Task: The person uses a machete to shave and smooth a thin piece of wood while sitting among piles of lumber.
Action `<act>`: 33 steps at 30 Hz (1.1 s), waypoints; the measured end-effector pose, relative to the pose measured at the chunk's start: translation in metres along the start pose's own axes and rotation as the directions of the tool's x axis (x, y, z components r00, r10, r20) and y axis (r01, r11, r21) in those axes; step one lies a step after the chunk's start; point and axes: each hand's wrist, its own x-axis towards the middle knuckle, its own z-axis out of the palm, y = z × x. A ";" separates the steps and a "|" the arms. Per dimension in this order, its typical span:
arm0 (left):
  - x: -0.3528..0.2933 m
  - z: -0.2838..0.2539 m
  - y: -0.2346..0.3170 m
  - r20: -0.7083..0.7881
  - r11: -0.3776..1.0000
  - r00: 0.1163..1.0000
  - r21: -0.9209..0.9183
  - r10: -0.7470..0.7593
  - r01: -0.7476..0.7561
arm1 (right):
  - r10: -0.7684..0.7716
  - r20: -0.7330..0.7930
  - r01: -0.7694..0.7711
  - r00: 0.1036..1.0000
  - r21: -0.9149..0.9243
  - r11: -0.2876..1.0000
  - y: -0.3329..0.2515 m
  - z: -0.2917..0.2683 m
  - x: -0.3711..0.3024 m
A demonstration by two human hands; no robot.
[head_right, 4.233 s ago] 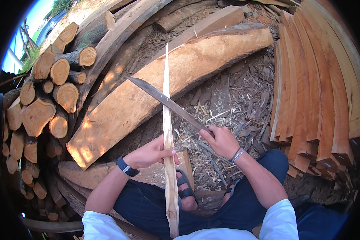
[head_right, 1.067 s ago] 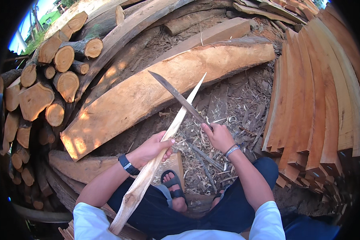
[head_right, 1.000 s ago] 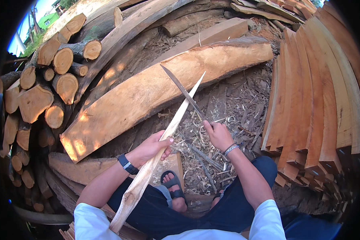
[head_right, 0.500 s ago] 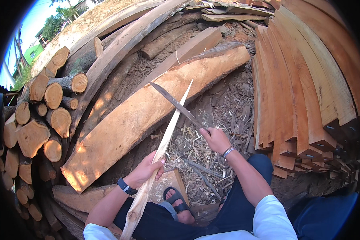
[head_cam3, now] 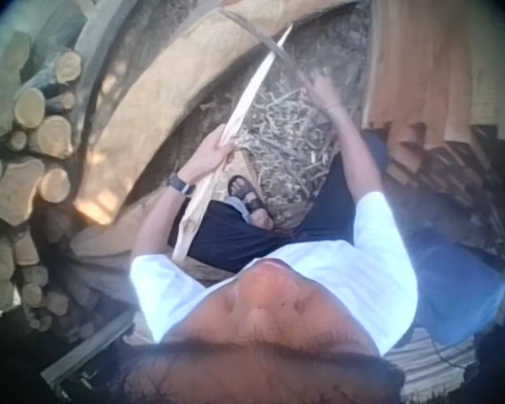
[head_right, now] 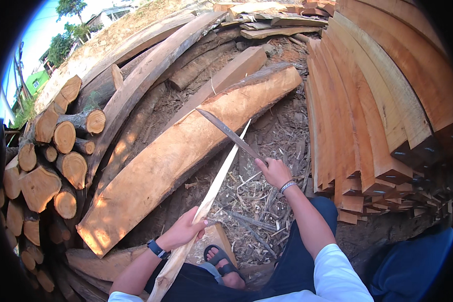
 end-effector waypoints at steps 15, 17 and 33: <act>0.009 -0.014 -0.010 -0.105 0.999 0.994 -0.013 0.032 -0.033 | -0.178 0.160 0.180 0.971 0.000 0.984 -0.034 0.018 -0.034; 0.002 -0.013 -0.009 -0.086 1.000 0.996 0.022 0.013 -0.011 | -0.167 0.091 0.163 0.982 0.054 0.985 -0.025 0.019 -0.022; -0.007 -0.004 -0.002 0.051 0.998 0.999 0.062 0.007 -0.011 | 0.090 -0.086 -0.085 0.992 0.065 0.994 0.023 -0.001 0.016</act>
